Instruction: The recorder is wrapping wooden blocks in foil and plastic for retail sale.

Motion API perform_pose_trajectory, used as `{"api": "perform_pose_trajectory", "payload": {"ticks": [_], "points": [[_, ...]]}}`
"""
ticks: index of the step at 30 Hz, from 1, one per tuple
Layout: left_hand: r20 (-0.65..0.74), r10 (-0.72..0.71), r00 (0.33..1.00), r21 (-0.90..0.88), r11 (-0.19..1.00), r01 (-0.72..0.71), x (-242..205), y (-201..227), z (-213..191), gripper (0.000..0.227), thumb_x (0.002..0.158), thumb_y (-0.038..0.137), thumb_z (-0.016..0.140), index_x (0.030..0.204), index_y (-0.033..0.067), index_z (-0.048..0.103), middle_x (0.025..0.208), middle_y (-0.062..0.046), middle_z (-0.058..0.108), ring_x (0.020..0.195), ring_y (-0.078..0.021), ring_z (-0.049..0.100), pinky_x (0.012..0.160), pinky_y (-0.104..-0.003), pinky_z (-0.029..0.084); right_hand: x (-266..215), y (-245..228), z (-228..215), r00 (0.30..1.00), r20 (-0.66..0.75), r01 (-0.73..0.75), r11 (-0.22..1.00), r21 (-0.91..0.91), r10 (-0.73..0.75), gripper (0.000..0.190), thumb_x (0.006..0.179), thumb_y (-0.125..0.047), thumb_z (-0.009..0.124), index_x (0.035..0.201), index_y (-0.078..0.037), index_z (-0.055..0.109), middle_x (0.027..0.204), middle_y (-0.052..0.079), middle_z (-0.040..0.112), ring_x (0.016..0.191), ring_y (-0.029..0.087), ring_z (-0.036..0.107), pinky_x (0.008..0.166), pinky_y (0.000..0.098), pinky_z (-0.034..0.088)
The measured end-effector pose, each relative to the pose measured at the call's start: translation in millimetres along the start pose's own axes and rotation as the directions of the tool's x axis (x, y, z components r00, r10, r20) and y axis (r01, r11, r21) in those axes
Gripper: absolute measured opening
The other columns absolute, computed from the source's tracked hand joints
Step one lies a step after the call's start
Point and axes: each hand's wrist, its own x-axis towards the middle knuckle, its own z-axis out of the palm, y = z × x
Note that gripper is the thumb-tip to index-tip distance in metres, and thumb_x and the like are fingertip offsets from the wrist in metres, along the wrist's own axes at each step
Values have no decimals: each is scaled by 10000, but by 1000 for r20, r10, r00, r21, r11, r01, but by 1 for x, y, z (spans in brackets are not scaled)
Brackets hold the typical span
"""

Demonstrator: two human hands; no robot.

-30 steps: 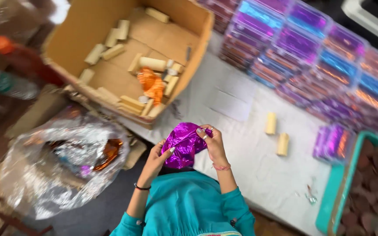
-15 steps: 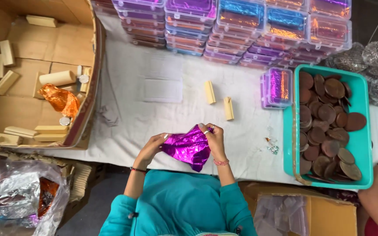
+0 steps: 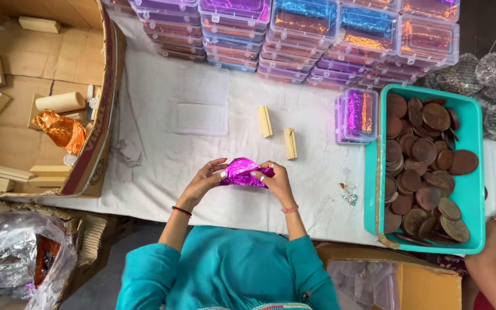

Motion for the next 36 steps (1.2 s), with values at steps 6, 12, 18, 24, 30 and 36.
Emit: {"api": "perform_pose_trajectory", "payload": {"ticks": [6, 12, 18, 24, 30, 36], "points": [[-138, 241, 961, 434, 886, -160, 36, -5, 14, 935, 749, -86, 787, 1535, 112, 320, 1130, -39, 598, 954, -160, 650, 904, -340, 582, -8, -42, 11, 850, -60, 442, 771, -457, -523, 164, 848, -103, 824, 932, -42, 698, 958, 62, 707, 870, 211, 677, 789, 337, 551], [91, 640, 763, 887, 296, -354, 44, -27, -2, 392, 790, -88, 696, 1115, 128, 658, 1025, -62, 615, 1036, -231, 615, 1080, -489, 438, -8, 30, 9, 819, 315, 552, 507, -662, -480, 225, 793, -13, 710, 1012, -62, 717, 1288, 84, 690, 1243, 288, 635, 1137, 435, 461], [192, 549, 813, 947, 113, -300, 9, -8, 13, 160, 748, -38, 638, 791, 103, 701, 1021, -60, 708, 1162, -284, 589, 1156, -616, 231, -13, 23, 14, 890, 364, 453, 618, -642, -275, 310, 823, -283, 794, 980, -31, 704, 1516, 169, 509, 1422, 351, 420, 1166, 513, 311], [-130, 356, 925, 702, 692, -168, 28, 16, 53, 259, 938, 161, 652, 1182, 80, 623, 975, -163, 726, 945, -298, 727, 852, -432, 571, -19, 16, 20, 867, 435, 491, 573, -657, -244, 422, 830, -388, 780, 1091, -60, 728, 1432, 157, 561, 1442, 364, 404, 1183, 526, 289], [131, 581, 803, 822, 389, -416, 70, -29, 53, 385, 892, 156, 708, 1226, 2, 593, 1100, -223, 701, 968, -394, 689, 806, -442, 556, -20, 7, 16, 885, 409, 447, 647, -618, -222, 392, 848, -361, 776, 1120, -81, 738, 1386, 111, 625, 1359, 328, 518, 1186, 476, 336], [-11, 148, 989, 881, 469, -60, 62, -59, 15, 264, 976, 315, 675, 1127, 97, 677, 869, -126, 771, 809, -298, 752, 749, -423, 571, -18, 50, 0, 981, 172, 104, 993, -58, -93, 375, 920, -234, 694, 1249, -65, 640, 1388, 63, 613, 1343, 215, 554, 1090, 362, 479]]}}
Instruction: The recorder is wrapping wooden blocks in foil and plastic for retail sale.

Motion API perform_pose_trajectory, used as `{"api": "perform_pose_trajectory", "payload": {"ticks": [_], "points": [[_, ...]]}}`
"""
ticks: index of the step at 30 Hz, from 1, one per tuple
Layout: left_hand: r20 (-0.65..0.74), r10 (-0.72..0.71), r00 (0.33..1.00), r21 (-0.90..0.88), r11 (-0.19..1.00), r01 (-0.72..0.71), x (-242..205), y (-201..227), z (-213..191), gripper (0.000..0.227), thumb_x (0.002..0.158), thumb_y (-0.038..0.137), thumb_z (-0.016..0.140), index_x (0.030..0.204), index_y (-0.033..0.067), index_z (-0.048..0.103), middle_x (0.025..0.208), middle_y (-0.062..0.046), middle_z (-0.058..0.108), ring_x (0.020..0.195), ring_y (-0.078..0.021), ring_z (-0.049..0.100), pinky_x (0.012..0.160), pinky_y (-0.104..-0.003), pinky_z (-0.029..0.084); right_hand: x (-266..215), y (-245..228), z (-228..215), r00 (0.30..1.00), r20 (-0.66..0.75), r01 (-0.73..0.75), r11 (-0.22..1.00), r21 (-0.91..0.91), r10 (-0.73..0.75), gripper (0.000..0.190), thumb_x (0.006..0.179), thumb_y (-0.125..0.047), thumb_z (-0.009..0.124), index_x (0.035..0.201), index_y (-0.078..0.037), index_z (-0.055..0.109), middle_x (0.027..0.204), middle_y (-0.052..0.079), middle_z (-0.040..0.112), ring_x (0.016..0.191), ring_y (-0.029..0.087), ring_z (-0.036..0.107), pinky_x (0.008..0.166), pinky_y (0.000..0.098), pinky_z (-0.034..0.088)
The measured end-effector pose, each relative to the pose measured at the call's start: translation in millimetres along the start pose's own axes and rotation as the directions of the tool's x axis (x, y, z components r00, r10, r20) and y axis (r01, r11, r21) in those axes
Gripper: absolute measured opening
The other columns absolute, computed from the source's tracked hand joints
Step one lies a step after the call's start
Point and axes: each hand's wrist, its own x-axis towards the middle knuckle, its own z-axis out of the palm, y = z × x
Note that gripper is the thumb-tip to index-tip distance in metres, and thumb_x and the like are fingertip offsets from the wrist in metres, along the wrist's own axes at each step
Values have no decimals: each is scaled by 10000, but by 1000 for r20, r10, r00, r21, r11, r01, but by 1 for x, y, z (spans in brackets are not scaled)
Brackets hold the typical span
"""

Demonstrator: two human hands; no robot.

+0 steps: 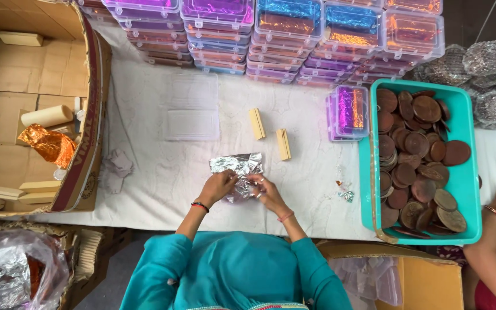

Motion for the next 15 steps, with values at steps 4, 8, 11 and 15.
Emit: {"api": "perform_pose_trajectory", "payload": {"ticks": [4, 8, 11, 15], "points": [[8, -49, 999, 168, 985, 47, -15, -25, 14, 203, 993, 339, 664, 1102, 177, 716, 846, -93, 792, 811, -280, 752, 751, -414, 558, -2, 23, 1, 987, -45, -145, 979, 140, 153, 346, 1051, -226, 569, 1349, -89, 679, 1406, 89, 698, 1264, 284, 604, 1047, 368, 508], [-91, 46, 995, 423, 906, -3, -29, 2, 7, 536, 726, 416, 847, 1153, 164, 642, 929, -62, 755, 899, -286, 705, 802, -448, 496, -6, 15, 6, 997, -31, 49, 909, -414, -67, 446, 985, -208, 656, 1430, -181, 640, 1551, 130, 577, 1407, 334, 523, 1166, 419, 446], [-73, 88, 993, 562, 827, -33, -37, 19, 5, 851, 553, 494, 925, 1238, 115, 592, 1002, -66, 731, 997, -286, 662, 852, -470, 440, -9, -7, 8, 988, 71, 152, 738, -657, -140, 699, 836, -272, 778, 1484, -231, 519, 1632, 166, 355, 1492, 384, 360, 1209, 468, 363], [-24, -58, 998, 682, 729, 59, -51, 14, 8, 975, 580, 557, 902, 1359, 85, 555, 1126, -81, 702, 1126, -274, 607, 959, -470, 395, -11, -14, 9, 994, 83, 111, 607, -787, -74, 931, 751, -461, 839, 1547, -316, 378, 1667, 183, 158, 1506, 487, 176, 1201, 525, 272]]}}
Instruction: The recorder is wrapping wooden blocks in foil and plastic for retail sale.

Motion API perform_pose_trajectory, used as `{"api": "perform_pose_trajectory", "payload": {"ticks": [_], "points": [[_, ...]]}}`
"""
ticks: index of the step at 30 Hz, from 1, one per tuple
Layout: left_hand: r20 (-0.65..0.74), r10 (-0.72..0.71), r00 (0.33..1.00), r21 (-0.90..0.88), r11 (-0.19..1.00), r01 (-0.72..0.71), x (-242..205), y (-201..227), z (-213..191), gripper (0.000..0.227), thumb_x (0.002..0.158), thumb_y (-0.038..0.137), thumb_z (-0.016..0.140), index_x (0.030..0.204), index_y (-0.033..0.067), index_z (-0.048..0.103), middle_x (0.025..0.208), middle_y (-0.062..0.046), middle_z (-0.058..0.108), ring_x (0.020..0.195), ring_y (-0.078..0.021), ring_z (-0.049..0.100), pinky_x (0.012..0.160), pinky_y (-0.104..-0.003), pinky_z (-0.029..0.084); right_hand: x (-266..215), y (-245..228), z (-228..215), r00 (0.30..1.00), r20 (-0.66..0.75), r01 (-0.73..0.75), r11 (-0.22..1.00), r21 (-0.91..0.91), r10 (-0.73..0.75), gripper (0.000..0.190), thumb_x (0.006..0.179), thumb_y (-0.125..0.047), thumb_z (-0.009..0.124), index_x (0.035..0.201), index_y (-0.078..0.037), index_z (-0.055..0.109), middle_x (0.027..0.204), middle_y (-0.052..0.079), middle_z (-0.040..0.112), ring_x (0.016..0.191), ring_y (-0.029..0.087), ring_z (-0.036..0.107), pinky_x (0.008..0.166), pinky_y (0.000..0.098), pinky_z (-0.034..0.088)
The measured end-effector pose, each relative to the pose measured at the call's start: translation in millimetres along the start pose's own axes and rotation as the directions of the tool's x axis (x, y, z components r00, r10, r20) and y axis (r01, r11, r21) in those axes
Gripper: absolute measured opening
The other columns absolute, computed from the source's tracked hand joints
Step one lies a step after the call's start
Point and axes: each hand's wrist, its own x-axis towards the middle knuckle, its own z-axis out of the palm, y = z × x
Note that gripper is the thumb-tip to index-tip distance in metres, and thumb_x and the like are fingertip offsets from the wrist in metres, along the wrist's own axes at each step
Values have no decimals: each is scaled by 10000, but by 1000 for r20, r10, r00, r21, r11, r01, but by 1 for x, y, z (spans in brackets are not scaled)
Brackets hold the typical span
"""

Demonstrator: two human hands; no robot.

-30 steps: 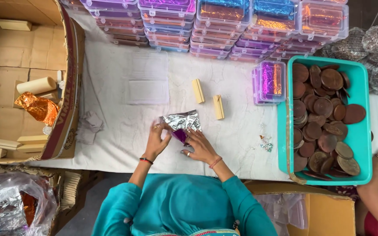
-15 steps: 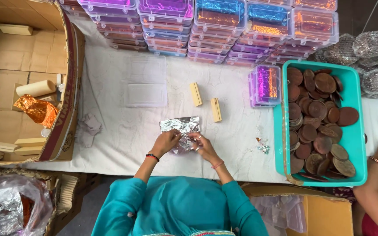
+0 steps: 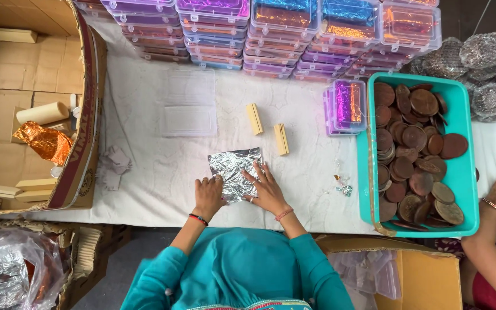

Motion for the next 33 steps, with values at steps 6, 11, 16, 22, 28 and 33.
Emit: {"api": "perform_pose_trajectory", "payload": {"ticks": [6, 11, 16, 22, 28, 33], "points": [[-540, 3, 842, -82, 995, -56, 15, 28, -19, 405, 913, 242, 680, 1257, 34, 626, 1365, -187, 577, 1193, -353, 548, 1073, -497, 396, -2, 0, 11, 1000, 11, 13, 989, -145, -11, 946, 837, -606, 723, 1607, -290, 273, 1685, 219, 84, 1514, 497, 113, 1193, 598, 214], [-491, 63, 869, -490, 805, -335, 53, 57, 17, 508, 941, 173, 571, 1429, 43, 524, 1546, -193, 468, 1351, -426, 469, 1164, -483, 358, -5, 20, 32, 1000, 24, -5, 988, -151, 9, 928, 856, -607, 705, 1553, -167, 277, 1711, 200, 79, 1564, 472, 92, 1230, 620, 180], [-418, 125, 900, -332, 901, -279, 47, 36, 53, 640, 1040, 390, 535, 1582, 95, 366, 1656, -145, 303, 1513, -371, 341, 1235, -523, 244, -9, 20, 4, 994, 83, -59, 984, -170, 74, 705, 860, -505, 741, 1437, -144, 560, 1683, 164, 175, 1544, 425, 122, 1213, 598, 168], [-340, 112, 934, -150, 974, -171, 39, 29, 34, 874, 880, 729, 514, 1588, 265, 299, 1679, -132, 199, 1528, -388, 173, 1218, -582, 150, 16, 76, -10, 726, -541, -108, 848, 519, 423, 319, 942, -144, 622, 1246, -89, 700, 1288, 129, 699, 1244, 303, 627, 1083, 400, 501], [-318, 127, 940, -84, 983, -161, 36, 29, 27, 1009, 778, 816, 528, 1595, 280, 279, 1684, -123, 152, 1542, -387, 151, 1231, -589, 131, 60, 110, -20, 679, -570, -266, 879, 396, 463, 265, 1005, -150, 644, 1187, 37, 692, 1163, 213, 721, 1093, 365, 678, 982, 403, 511], [-287, 121, 950, -130, 978, -163, 35, 30, 28, 1037, 771, 826, 552, 1611, 284, 273, 1691, -144, 142, 1537, -394, 148, 1216, -604, 132, 60, 64, -21, 705, -555, -358, 897, 259, 441, 405, 803, -178, 790, 1157, 9, 733, 1084, 205, 743, 982, 375, 691, 871, 423, 535]]}}
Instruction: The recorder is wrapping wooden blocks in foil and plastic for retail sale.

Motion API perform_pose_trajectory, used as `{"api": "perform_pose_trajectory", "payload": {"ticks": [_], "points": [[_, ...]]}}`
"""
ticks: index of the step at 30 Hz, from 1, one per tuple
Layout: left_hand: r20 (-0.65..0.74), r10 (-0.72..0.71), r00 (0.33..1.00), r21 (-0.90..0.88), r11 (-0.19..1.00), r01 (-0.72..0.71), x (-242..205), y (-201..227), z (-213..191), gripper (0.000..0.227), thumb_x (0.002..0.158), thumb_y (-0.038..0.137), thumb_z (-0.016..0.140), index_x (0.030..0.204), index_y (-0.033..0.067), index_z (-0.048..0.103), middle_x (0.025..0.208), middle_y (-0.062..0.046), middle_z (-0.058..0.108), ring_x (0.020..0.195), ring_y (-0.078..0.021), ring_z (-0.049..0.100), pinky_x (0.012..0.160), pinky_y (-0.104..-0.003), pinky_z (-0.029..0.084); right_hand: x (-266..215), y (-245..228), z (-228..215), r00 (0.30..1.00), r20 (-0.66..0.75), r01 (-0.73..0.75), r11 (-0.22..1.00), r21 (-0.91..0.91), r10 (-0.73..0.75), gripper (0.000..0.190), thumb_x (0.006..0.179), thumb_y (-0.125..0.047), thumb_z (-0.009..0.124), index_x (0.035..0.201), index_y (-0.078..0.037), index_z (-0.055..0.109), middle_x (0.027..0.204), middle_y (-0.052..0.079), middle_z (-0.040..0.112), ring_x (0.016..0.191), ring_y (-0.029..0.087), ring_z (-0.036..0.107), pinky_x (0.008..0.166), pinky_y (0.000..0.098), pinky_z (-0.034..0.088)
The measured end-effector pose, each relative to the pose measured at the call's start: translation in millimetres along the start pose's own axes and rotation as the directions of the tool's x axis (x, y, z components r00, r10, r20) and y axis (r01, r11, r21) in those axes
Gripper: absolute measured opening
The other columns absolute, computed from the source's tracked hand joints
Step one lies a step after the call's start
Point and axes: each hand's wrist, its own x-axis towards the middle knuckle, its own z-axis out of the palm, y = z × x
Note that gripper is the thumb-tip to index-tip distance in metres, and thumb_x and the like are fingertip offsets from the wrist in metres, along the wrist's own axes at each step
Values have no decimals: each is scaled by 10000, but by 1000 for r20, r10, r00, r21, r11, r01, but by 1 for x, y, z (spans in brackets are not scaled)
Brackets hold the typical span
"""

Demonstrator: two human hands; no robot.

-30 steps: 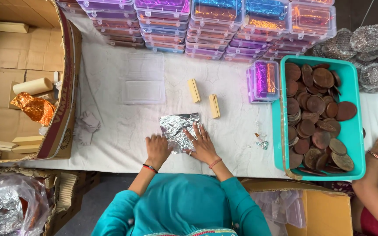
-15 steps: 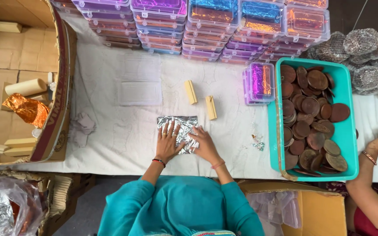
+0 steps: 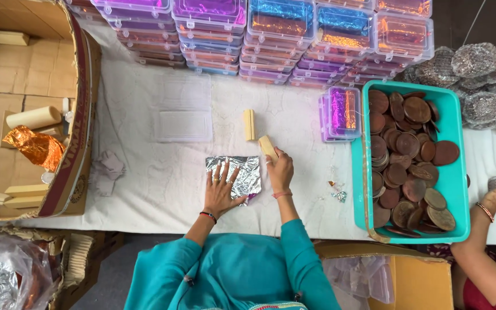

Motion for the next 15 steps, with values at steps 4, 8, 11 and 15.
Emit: {"api": "perform_pose_trajectory", "payload": {"ticks": [4, 8, 11, 15], "points": [[-27, 1, 1000, -34, 999, -2, 1, -2, 1, 1032, 777, 838, 546, 1603, 281, 276, 1694, -138, 153, 1544, -387, 154, 1225, -605, 134, -9, -2, -4, 999, -37, -18, 999, -44, 17, 413, 798, -173, 820, 1159, 7, 732, 1082, 205, 743, 984, 376, 688, 873, 428, 538], [-11, -3, 1000, 20, 1000, 4, 0, -3, 7, 1036, 776, 841, 532, 1609, 280, 273, 1686, -137, 160, 1541, -377, 152, 1211, -608, 125, -14, -23, -23, 990, 42, -137, 971, 194, 131, 385, 835, -132, 797, 1200, -36, 722, 1136, 164, 746, 1038, 288, 720, 924, 373, 559], [-71, 17, 997, -28, 999, -19, -2, -5, 6, 1105, 771, 850, 531, 1600, 159, 294, 1670, -155, 195, 1536, -363, 173, 1226, -601, 128, -21, -50, -18, 990, 95, 76, 958, 278, -106, 413, 809, -83, 804, 1211, -49, 718, 1192, 142, 727, 1105, 282, 688, 963, 371, 542], [-131, -34, 991, -103, 994, 20, -6, -13, 26, 974, 777, 805, 606, 1376, 49, 469, 1565, -244, 334, 1507, -392, 262, 1230, -594, 129, -30, -63, 8, 895, 243, 316, 916, 247, -375, 425, 782, -57, 806, 1198, -87, 727, 1236, 83, 725, 1152, 286, 656, 1006, 371, 533]]}}
